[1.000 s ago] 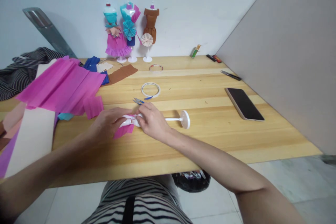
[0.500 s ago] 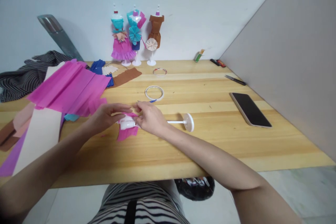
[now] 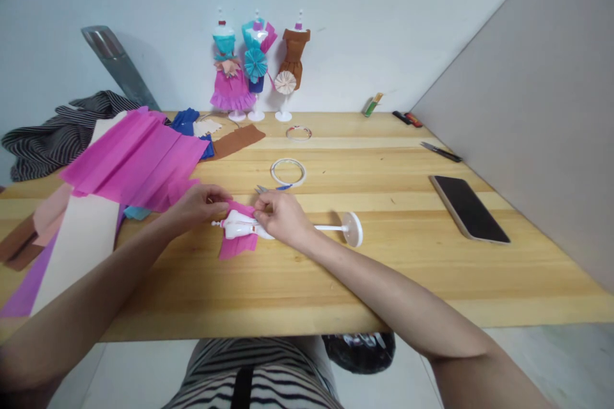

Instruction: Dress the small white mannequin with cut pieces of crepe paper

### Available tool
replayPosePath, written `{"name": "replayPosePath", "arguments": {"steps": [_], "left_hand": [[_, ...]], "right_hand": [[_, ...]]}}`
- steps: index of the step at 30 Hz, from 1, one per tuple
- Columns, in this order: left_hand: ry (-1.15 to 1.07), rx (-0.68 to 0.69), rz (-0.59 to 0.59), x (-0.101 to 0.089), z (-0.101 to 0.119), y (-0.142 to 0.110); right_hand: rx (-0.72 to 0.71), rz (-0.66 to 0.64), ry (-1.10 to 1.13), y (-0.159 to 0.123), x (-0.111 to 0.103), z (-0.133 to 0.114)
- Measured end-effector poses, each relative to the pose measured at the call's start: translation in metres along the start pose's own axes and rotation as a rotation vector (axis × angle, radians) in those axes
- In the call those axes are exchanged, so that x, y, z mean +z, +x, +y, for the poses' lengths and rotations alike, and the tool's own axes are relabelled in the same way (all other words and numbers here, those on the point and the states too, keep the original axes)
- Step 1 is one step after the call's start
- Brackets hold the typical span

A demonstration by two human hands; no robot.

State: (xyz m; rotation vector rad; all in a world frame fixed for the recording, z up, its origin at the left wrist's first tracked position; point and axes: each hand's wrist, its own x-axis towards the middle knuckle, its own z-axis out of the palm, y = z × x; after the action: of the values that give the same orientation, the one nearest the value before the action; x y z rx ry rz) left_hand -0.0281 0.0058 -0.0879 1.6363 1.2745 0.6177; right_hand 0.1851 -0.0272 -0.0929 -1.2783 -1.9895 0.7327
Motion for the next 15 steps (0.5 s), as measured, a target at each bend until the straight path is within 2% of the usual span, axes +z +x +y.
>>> {"name": "replayPosePath", "arguments": {"steps": [9,15], "left_hand": [[-0.032,0.022,-0.060,-0.003,0.013,-0.009],[0.091,0.086,-0.107,-0.006,0.015,-0.013]], "right_hand": [[-0.006,0.021,0.028,0.001,0.003,0.002],[-0.013,0.027,0.020,-0.001,0.001,-0.003]]}}
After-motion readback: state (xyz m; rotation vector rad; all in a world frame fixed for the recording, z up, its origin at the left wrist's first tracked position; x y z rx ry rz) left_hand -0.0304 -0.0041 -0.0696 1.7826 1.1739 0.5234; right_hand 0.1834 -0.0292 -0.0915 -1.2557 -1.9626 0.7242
